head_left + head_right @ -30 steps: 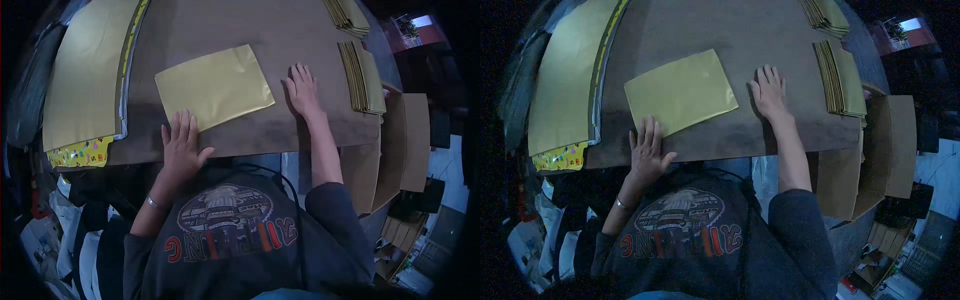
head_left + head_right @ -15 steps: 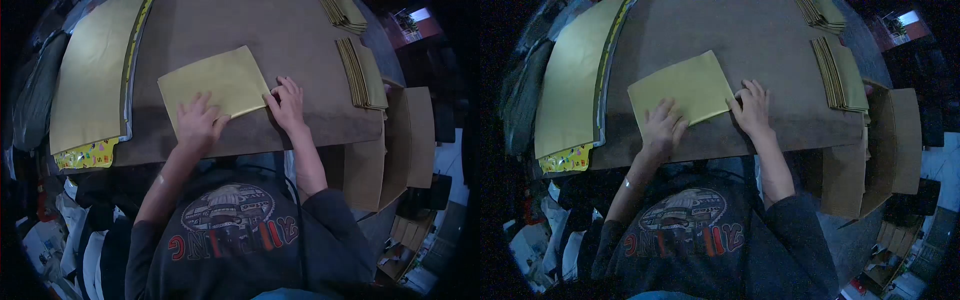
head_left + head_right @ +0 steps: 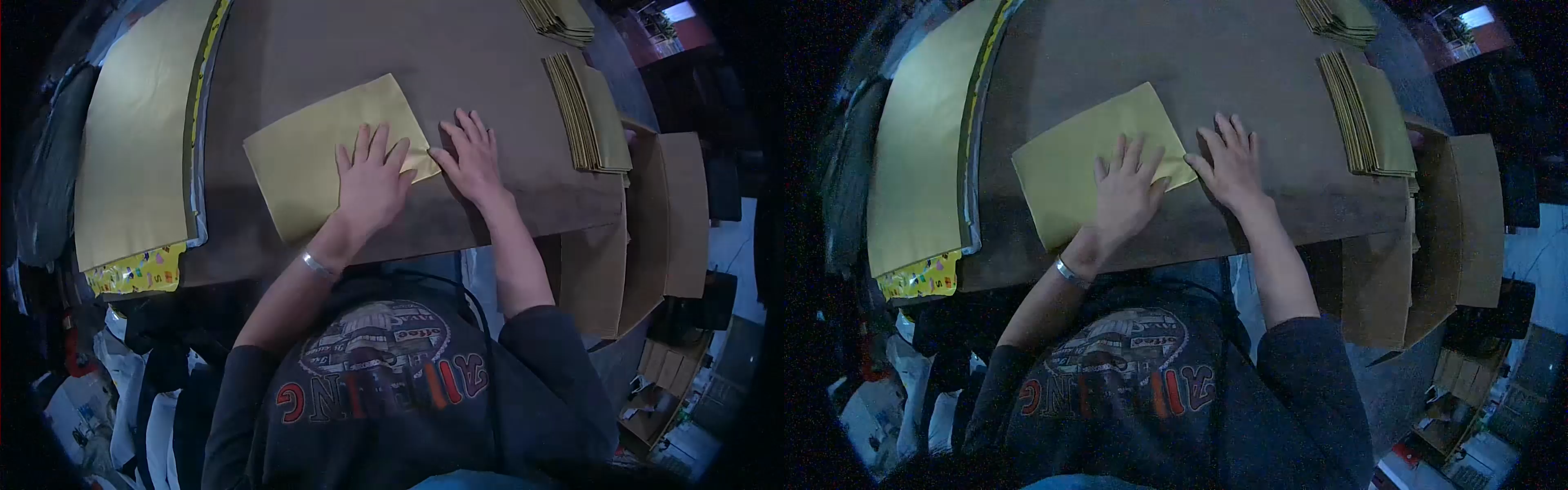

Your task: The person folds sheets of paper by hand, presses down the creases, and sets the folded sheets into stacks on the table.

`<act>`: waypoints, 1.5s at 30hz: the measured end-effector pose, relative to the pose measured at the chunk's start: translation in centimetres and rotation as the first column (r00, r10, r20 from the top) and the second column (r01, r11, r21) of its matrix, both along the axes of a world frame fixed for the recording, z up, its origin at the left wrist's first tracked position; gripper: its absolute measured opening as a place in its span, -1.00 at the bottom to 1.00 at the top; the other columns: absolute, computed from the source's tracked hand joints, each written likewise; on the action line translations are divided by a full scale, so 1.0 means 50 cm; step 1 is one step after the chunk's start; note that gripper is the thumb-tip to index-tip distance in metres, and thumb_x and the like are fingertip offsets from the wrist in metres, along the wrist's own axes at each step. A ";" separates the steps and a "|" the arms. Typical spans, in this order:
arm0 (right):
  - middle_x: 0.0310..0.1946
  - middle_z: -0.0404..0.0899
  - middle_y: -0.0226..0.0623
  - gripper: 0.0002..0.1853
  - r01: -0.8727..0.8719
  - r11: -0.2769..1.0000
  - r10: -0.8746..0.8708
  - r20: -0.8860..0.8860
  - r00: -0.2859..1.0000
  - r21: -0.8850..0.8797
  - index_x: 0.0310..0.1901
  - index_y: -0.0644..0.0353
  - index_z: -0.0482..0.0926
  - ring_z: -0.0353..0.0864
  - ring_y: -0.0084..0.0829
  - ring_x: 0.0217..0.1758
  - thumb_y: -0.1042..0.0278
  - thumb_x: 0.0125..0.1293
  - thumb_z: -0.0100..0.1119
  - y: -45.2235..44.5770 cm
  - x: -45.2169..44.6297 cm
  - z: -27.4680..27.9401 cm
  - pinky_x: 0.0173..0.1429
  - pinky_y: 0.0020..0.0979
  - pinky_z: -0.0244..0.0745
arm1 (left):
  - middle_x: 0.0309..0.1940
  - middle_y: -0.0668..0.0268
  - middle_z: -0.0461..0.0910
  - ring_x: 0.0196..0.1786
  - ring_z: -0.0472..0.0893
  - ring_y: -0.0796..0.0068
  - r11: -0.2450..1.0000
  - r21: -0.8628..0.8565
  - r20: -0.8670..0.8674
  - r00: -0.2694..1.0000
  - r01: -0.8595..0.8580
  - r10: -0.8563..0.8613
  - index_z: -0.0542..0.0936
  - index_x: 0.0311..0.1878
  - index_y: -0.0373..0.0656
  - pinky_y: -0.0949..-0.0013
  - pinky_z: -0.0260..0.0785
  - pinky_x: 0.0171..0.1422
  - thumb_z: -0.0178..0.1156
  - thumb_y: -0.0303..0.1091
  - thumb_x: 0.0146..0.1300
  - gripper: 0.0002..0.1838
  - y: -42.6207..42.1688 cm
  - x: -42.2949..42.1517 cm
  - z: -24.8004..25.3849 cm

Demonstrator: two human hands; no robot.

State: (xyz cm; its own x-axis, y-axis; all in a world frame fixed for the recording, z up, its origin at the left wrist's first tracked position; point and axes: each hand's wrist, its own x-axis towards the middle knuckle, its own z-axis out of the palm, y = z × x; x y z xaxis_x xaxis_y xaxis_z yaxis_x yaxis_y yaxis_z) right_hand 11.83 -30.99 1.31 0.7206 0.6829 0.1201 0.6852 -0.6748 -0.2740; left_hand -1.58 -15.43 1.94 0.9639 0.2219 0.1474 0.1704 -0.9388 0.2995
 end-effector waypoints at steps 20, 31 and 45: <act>0.44 0.18 -0.08 -0.39 -0.040 0.999 0.041 0.051 0.998 -0.005 0.29 0.09 0.41 -0.01 -0.01 0.55 -0.13 0.35 0.08 -0.014 -0.017 -0.012 0.53 0.15 -0.15 | 0.49 0.08 0.11 0.55 0.01 -0.03 0.989 0.088 -0.070 0.990 -0.120 0.126 0.36 0.40 0.07 -0.47 -0.11 0.41 0.10 0.10 0.32 -0.36 0.051 -0.107 0.013; 0.42 0.14 -0.01 -0.44 -0.434 0.899 0.433 0.031 0.901 0.062 0.30 0.01 0.40 -0.01 0.08 0.54 -0.07 0.35 0.09 0.149 -0.194 -0.006 0.50 0.20 -0.05 | 0.53 0.11 0.01 0.59 -0.09 -0.04 0.963 0.108 -0.218 0.940 -0.245 0.263 0.29 0.45 0.08 -0.57 -0.21 0.39 0.17 0.07 0.29 -0.30 0.108 -0.208 0.007; 0.52 -0.03 -0.03 -0.35 -0.025 0.987 0.021 -0.029 0.999 -0.158 0.44 -0.04 0.22 -0.19 0.06 0.60 -0.18 0.44 -0.11 -0.006 -0.039 0.021 0.56 0.16 -0.22 | 0.52 0.05 0.03 0.57 -0.05 -0.11 0.940 0.102 -0.150 0.929 -0.326 0.338 0.38 0.40 0.10 -0.45 -0.20 0.46 0.17 -0.07 0.29 -0.41 0.148 -0.324 -0.020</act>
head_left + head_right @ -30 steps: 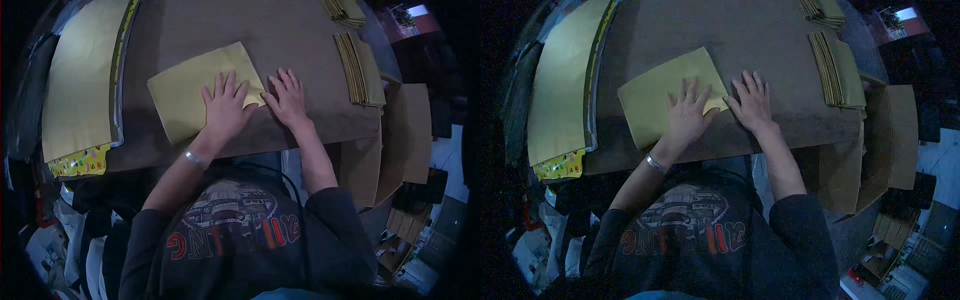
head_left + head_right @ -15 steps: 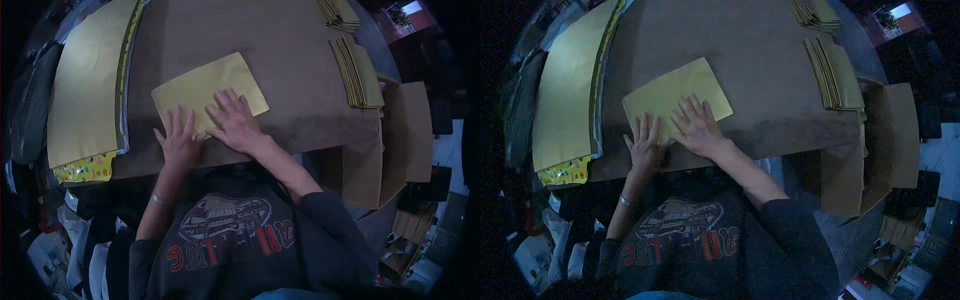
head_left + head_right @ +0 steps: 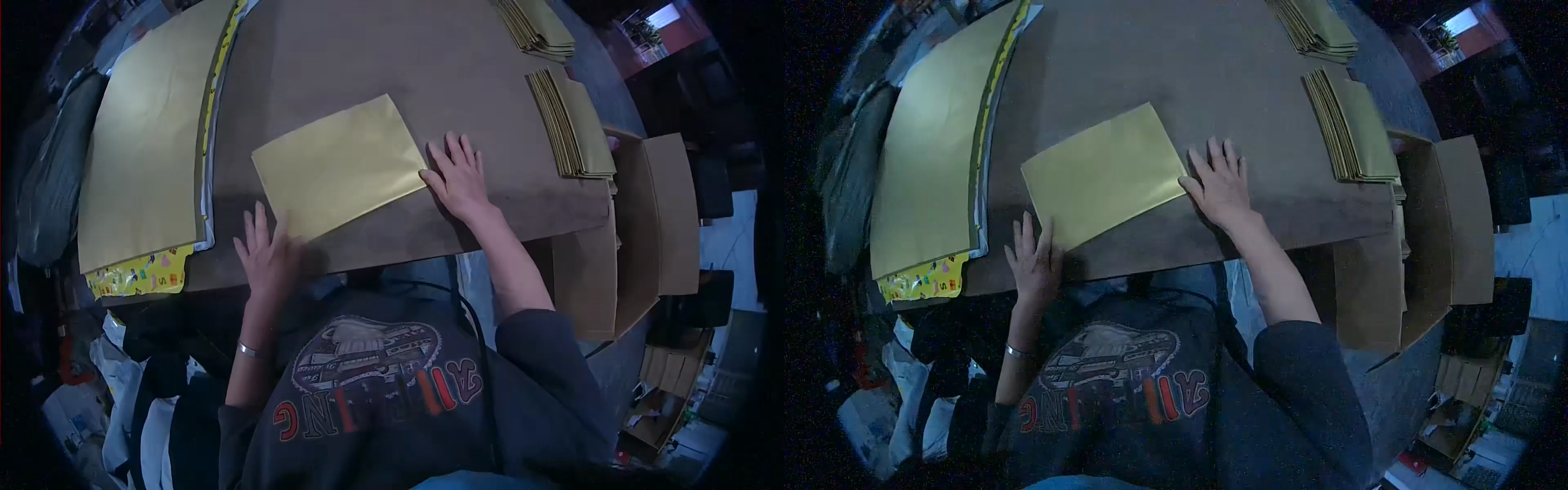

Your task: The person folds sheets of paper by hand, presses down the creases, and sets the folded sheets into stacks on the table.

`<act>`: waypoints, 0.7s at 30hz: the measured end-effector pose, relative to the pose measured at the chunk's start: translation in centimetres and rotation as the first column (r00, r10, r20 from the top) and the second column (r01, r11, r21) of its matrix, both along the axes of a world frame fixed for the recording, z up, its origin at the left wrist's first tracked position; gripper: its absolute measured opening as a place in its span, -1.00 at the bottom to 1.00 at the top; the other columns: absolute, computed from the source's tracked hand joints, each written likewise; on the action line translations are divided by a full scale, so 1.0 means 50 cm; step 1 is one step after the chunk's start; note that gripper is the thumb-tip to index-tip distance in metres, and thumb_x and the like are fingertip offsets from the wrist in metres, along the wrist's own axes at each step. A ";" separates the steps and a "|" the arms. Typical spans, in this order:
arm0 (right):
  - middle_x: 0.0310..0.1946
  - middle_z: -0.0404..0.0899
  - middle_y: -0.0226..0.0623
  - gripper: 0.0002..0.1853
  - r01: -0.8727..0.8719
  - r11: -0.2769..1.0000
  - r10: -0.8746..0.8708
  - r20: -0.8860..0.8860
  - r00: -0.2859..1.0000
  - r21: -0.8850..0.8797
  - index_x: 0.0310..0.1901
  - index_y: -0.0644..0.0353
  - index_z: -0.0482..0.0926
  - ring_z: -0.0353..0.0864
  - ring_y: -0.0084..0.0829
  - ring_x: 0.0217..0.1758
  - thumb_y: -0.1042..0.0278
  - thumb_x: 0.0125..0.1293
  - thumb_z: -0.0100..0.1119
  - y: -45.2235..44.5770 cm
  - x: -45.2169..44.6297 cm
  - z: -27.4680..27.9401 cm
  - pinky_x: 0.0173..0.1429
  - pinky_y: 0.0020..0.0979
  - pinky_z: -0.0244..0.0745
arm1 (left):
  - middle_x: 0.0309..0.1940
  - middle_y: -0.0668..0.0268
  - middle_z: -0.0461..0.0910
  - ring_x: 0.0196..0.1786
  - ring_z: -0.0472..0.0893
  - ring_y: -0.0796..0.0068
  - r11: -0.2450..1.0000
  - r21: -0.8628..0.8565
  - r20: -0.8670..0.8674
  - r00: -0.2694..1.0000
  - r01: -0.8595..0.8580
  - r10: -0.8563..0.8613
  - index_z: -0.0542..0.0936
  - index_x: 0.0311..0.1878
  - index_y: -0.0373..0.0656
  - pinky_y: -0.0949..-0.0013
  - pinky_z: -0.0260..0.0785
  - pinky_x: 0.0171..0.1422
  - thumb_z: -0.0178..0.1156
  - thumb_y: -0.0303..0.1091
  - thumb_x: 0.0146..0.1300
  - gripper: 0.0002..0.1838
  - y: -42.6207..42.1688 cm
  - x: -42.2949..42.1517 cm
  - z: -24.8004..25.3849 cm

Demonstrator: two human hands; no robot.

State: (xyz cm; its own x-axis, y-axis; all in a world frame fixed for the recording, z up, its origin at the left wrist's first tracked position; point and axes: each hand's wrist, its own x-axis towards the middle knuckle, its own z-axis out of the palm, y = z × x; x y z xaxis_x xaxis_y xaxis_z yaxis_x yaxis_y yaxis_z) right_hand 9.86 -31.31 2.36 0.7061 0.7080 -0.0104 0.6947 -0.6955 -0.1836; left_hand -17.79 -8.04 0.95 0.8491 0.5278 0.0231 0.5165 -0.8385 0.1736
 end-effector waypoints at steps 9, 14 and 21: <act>0.37 0.22 -0.02 -0.38 -0.322 0.944 0.309 0.143 0.940 0.076 0.31 0.13 0.35 0.07 0.05 0.51 0.29 0.20 0.25 -0.013 -0.029 0.075 0.48 0.08 0.08 | 0.37 0.12 0.30 0.46 0.21 0.00 0.996 -0.059 0.298 0.951 -0.070 0.085 0.46 0.27 -0.01 -0.35 -0.06 0.45 0.15 -0.31 0.27 -0.53 -0.002 -0.027 -0.005; 0.25 0.35 -0.11 -0.44 -0.583 0.805 0.592 0.092 0.801 -0.107 0.24 0.15 0.39 0.33 -0.08 0.35 0.47 0.14 0.14 0.054 -0.040 0.102 0.34 -0.09 0.36 | 0.19 0.16 0.47 0.31 0.41 0.05 0.994 -0.108 0.532 0.845 0.007 0.052 0.58 0.07 -0.07 -0.24 0.05 0.43 0.17 -0.44 0.22 -0.68 0.000 -0.039 -0.002; 0.14 0.43 -0.15 -0.53 -0.641 0.754 0.656 0.171 0.735 -0.141 0.18 0.15 0.41 0.55 -0.10 0.08 0.45 0.19 0.07 0.068 0.034 0.109 0.04 -0.17 0.56 | 0.17 0.16 0.48 0.30 0.40 0.03 0.999 -0.034 0.491 0.871 0.001 0.016 0.57 0.06 -0.07 -0.25 0.07 0.40 0.29 -0.37 0.14 -0.63 -0.015 -0.032 0.022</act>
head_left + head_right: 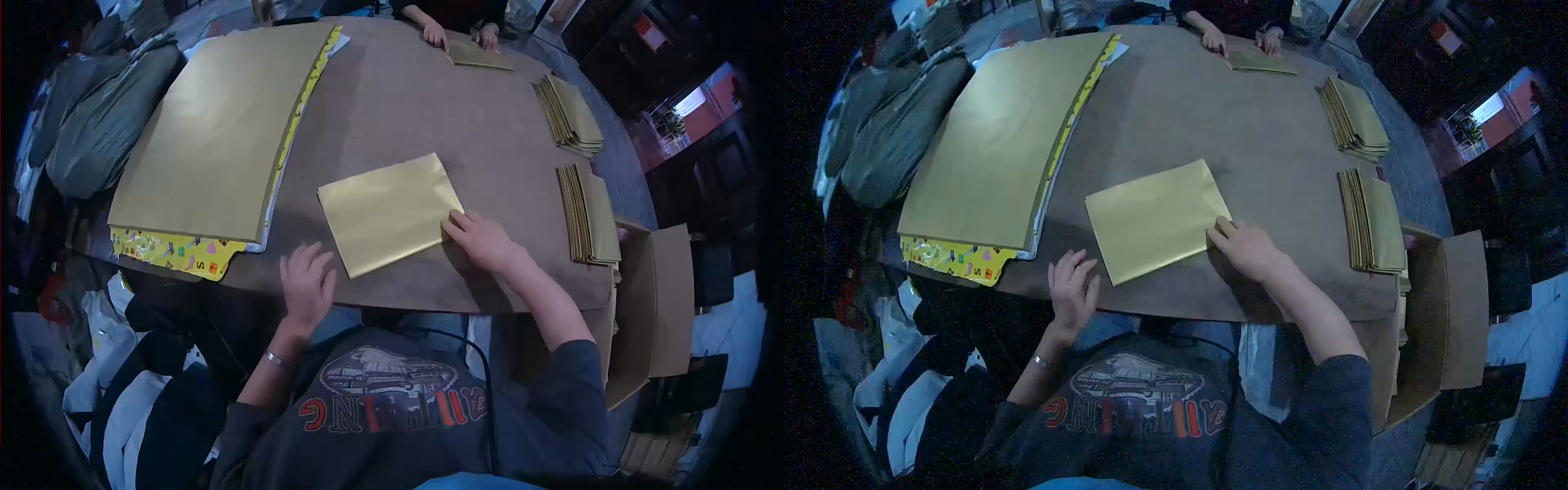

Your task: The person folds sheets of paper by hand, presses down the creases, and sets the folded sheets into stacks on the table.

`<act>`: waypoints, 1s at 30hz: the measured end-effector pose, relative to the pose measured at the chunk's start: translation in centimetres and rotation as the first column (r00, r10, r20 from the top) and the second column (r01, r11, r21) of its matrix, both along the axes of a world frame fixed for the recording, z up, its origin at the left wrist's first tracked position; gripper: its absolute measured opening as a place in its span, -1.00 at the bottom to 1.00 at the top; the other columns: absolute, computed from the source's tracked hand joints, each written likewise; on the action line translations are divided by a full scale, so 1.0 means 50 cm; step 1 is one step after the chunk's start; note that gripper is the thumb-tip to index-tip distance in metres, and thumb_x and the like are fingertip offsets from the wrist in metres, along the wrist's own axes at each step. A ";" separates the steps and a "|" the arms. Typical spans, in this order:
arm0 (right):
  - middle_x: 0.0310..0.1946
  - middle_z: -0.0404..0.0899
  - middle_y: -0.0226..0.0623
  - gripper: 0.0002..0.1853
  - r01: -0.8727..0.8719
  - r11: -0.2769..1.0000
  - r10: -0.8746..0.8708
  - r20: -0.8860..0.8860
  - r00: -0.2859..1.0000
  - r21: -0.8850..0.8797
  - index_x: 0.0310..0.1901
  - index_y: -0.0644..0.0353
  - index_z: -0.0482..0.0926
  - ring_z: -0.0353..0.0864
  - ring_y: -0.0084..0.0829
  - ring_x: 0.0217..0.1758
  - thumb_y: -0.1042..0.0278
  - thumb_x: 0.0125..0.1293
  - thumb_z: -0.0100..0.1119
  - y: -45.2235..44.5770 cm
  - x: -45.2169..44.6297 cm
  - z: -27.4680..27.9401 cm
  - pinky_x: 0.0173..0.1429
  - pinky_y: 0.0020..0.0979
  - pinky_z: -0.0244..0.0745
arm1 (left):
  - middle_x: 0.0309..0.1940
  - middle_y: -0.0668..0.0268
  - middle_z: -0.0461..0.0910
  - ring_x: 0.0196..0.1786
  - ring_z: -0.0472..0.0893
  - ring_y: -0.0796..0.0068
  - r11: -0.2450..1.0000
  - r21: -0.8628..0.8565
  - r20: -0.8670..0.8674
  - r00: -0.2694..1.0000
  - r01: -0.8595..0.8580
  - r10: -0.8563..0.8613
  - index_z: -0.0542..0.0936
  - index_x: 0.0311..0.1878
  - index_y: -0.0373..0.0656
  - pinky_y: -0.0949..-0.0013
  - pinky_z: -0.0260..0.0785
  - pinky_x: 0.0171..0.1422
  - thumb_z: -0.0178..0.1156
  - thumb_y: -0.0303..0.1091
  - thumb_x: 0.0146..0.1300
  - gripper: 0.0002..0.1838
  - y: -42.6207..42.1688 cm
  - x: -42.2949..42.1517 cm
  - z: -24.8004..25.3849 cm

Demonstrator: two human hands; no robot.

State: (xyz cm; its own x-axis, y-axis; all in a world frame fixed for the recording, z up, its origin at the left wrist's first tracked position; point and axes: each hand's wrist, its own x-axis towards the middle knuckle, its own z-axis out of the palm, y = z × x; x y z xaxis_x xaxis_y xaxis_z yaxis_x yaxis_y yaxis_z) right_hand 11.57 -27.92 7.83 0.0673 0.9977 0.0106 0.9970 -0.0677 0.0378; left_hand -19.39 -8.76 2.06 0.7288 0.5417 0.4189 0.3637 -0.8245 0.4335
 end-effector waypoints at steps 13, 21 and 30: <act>-0.28 0.55 -0.32 -0.82 0.101 0.967 -0.124 0.087 0.988 0.232 -0.20 0.09 0.57 0.56 -0.23 -0.14 0.33 0.13 0.17 0.013 0.042 -0.051 -0.10 -0.17 0.48 | 0.27 0.10 0.36 0.37 0.29 -0.02 0.953 -0.106 -0.153 0.942 0.283 -0.297 0.46 0.22 -0.08 -0.13 0.10 0.44 0.35 -0.26 0.10 -0.43 -0.012 0.080 0.020; -0.34 0.60 -0.21 -0.91 0.388 0.566 -0.673 0.136 0.727 0.728 -0.24 0.11 0.55 0.64 -0.06 -0.27 0.43 0.26 0.05 -0.160 0.244 0.248 -0.19 -0.14 0.57 | 0.20 -0.07 0.42 0.29 0.39 -0.10 0.977 -0.146 0.222 0.967 0.156 -0.121 0.43 0.21 -0.31 0.03 0.24 0.38 0.33 -0.50 0.07 -0.42 0.011 0.063 -0.003; -0.27 0.66 -0.27 -0.93 0.103 0.493 -0.828 0.429 0.361 0.864 -0.27 0.12 0.61 0.64 -0.21 -0.06 0.41 0.22 0.19 -0.431 0.315 0.318 0.06 -0.27 0.53 | 0.16 0.01 0.48 0.25 0.44 -0.04 0.990 -0.078 0.064 0.991 0.119 -0.114 0.59 -0.02 -0.23 0.03 0.29 0.32 0.35 -0.47 0.05 -0.63 0.005 0.070 0.005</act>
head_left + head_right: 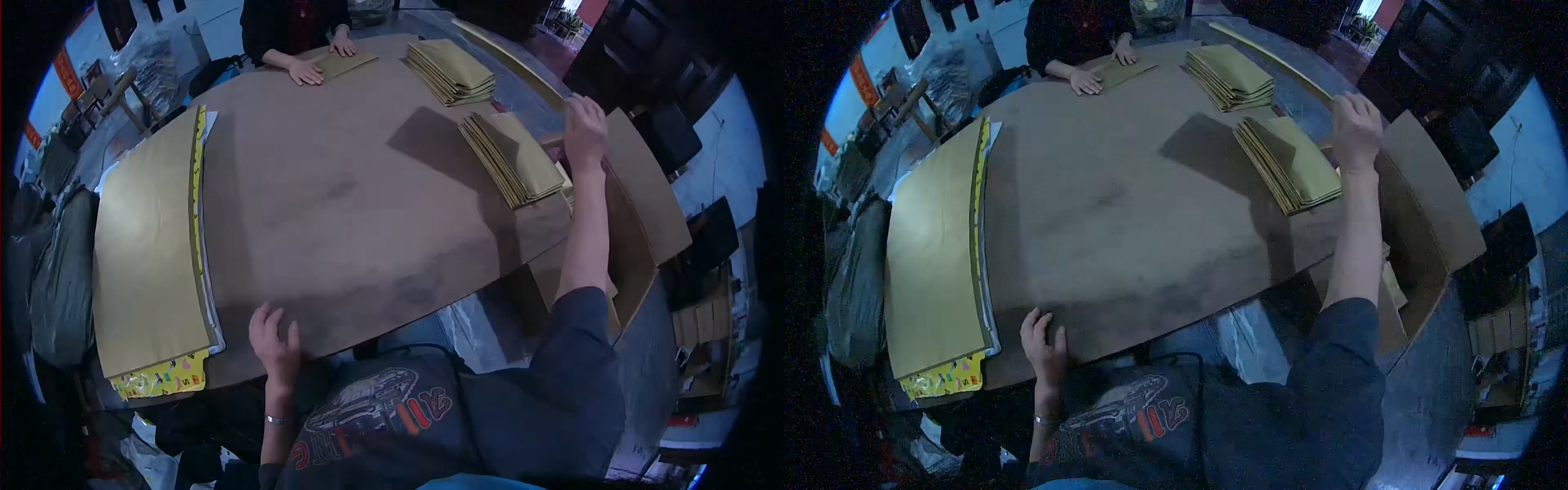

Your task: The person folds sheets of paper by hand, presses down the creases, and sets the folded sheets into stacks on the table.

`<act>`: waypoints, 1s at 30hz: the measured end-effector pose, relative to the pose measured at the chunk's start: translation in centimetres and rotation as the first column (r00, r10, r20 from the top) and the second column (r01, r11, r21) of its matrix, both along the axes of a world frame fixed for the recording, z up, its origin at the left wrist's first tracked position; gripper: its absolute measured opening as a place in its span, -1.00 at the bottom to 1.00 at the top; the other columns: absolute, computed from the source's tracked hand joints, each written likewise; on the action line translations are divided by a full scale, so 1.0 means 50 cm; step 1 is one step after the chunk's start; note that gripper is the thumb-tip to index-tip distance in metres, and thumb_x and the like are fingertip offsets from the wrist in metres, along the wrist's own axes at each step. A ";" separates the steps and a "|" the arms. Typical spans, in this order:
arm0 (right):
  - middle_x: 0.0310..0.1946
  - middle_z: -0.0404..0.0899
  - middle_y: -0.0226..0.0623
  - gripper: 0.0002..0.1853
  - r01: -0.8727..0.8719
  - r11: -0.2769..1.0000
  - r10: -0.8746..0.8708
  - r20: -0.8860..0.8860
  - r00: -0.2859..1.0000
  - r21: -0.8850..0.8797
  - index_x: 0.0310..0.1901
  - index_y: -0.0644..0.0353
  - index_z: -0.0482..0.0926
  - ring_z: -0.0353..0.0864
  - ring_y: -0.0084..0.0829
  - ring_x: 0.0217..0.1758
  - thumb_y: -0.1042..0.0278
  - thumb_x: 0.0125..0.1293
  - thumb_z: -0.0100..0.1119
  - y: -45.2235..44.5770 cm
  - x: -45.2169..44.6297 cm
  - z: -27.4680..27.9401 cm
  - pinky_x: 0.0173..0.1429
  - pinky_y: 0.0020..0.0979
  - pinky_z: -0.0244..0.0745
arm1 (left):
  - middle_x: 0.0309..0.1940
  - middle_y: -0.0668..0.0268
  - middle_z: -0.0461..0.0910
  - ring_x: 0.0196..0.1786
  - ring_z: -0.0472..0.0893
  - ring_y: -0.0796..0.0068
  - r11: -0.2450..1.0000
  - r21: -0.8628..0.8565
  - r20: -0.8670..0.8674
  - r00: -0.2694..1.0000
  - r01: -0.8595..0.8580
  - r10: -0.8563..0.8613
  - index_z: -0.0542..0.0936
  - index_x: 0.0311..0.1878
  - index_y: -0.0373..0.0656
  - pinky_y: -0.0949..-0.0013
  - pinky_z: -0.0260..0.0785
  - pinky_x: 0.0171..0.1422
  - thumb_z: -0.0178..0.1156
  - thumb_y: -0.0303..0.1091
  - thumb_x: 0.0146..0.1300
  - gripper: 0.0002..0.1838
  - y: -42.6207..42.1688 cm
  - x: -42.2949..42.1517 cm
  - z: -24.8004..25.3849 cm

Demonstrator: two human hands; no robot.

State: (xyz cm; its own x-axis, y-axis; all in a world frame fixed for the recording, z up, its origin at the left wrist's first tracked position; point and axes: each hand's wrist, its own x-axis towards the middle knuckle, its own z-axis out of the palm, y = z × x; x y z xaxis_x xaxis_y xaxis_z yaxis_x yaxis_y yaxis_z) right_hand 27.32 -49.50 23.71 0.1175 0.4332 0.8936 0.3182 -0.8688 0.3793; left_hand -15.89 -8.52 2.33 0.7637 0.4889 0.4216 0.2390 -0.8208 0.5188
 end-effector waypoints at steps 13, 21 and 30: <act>-0.35 0.63 0.00 -0.81 0.189 0.979 -0.086 -0.698 0.711 0.072 -0.26 0.18 0.59 0.64 0.02 -0.29 0.27 0.38 0.05 -0.032 -0.040 -0.361 -0.10 0.00 0.52 | 0.13 0.10 0.51 0.24 0.45 0.00 0.997 0.073 -0.037 0.999 0.011 -0.008 0.61 -0.07 -0.14 0.04 0.25 0.34 0.34 -0.39 0.08 -0.69 0.007 -0.004 -0.021; -0.33 0.61 -0.09 -0.92 0.203 0.964 -0.263 -0.521 0.812 -0.171 -0.35 0.25 0.58 0.61 -0.09 -0.10 0.51 0.19 0.09 -0.086 -0.011 -0.349 -0.04 -0.13 0.57 | 0.14 0.11 0.51 0.27 0.43 0.01 0.999 0.026 -0.026 0.999 0.027 -0.026 0.61 -0.07 -0.14 0.02 0.22 0.36 0.33 -0.38 0.09 -0.71 0.003 -0.004 -0.012; -0.28 0.60 -0.07 -0.89 0.232 0.961 -0.268 -0.737 0.621 -0.154 -0.35 0.25 0.60 0.60 -0.05 -0.09 0.43 0.21 0.11 -0.036 -0.033 -0.341 0.00 -0.11 0.56 | 0.12 0.09 0.51 0.26 0.43 0.01 0.999 0.042 -0.027 0.999 0.017 -0.016 0.61 -0.08 -0.16 0.02 0.21 0.35 0.31 -0.38 0.11 -0.72 -0.002 -0.006 -0.007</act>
